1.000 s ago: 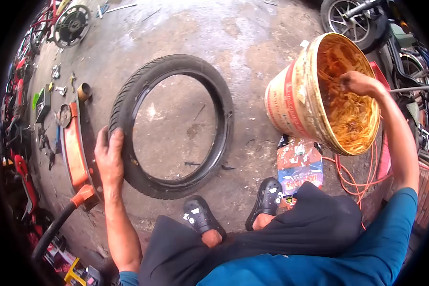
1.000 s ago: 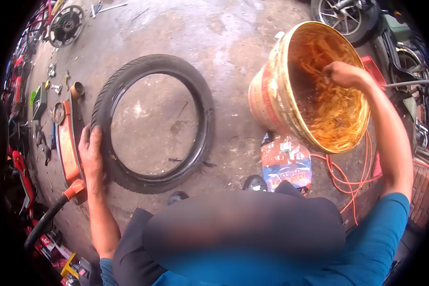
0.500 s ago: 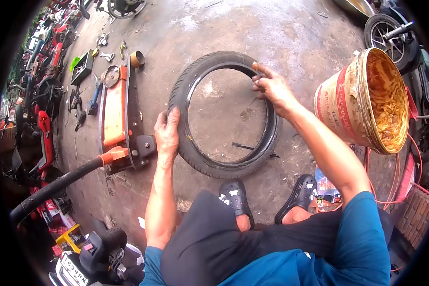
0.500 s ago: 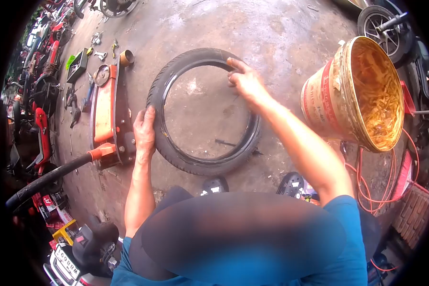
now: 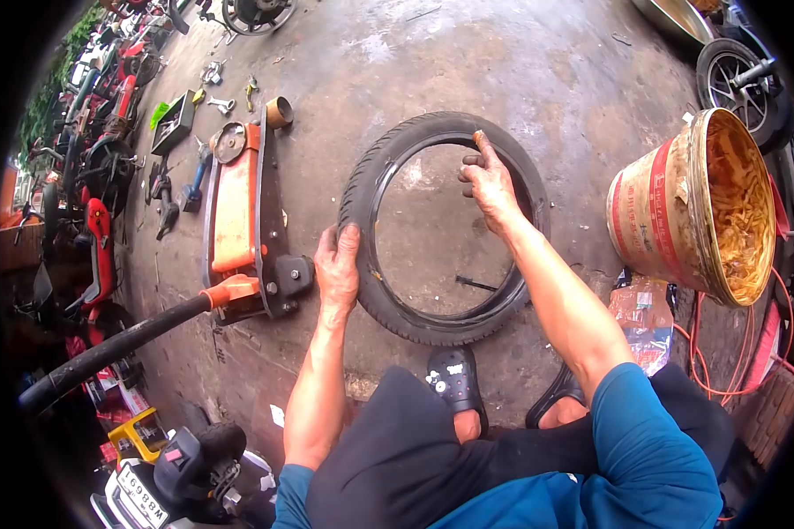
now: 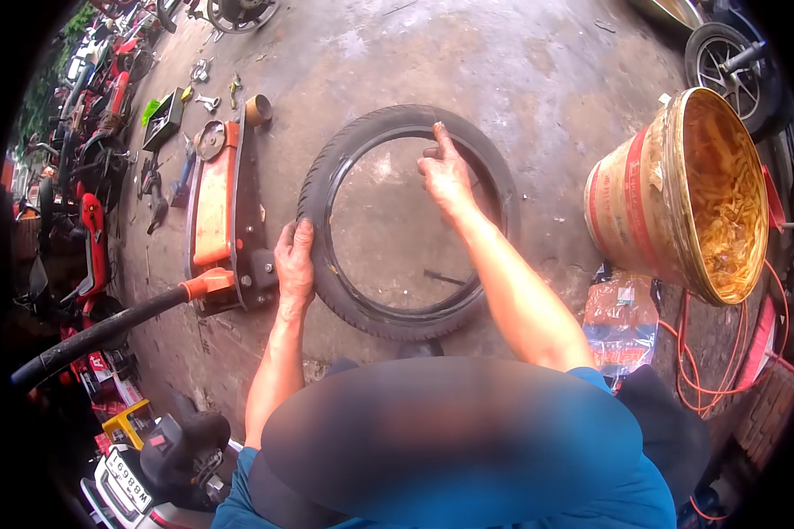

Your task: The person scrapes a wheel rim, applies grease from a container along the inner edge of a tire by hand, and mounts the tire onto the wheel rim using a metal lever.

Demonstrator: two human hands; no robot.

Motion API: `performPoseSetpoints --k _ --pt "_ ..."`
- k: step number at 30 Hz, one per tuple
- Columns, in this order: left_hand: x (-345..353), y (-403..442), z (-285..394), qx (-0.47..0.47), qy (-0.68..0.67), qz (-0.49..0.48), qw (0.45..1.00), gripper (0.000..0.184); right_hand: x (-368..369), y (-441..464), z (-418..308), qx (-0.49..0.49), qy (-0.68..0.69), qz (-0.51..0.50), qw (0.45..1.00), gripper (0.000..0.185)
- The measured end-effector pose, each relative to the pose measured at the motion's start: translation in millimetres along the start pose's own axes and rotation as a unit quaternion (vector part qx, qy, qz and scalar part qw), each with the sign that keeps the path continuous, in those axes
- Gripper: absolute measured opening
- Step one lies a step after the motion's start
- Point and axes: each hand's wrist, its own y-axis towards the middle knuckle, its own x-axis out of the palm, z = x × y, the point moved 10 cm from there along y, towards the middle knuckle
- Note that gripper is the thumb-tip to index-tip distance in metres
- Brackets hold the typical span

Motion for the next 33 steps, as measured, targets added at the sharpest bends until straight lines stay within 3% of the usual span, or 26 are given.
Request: performPoseSetpoints --k 5,9,12,14,17,21,28,33 --pt "-3.4 1.2 -4.7 0.003 0.030 0.010 0.999 0.067 23.3 1.5 -10.1 -0.072 -0.094 -0.006 0.993 0.077" --pt "-3.5 5.7 -4.9 0.006 0.047 0.015 0.999 0.072 63.8 -21.8 -32.7 -0.141 -0.283 -0.022 0.949 0.075" --pt "4.8 3.5 15.8 -0.009 0.041 -0.016 0.999 0.076 87.6 -54.6 -53.9 -0.190 -0.316 -0.057 0.928 0.077" --pt "3.3 6.6 11.5 0.006 0.051 0.000 0.999 0.077 99.4 -75.5 -58.4 -0.274 -0.330 -0.061 0.901 0.079" --pt "2.1 8.5 14.5 0.013 0.071 0.014 0.997 0.080 114.3 -96.0 -55.7 -0.309 -0.384 -0.114 0.863 0.081" --pt "0.5 12.1 12.1 0.012 0.071 0.015 0.997 0.078 98.6 -80.7 -66.6 -0.390 -0.422 -0.070 0.816 0.082" --pt "4.9 11.8 17.3 0.015 0.053 -0.001 0.998 0.075 -11.9 -4.6 -28.5 -0.141 -0.473 -0.020 0.869 0.081" --pt "4.3 11.8 11.7 0.009 0.036 0.000 0.999 0.070 -85.1 -9.2 64.8 -0.021 -0.446 -0.023 0.894 0.075"
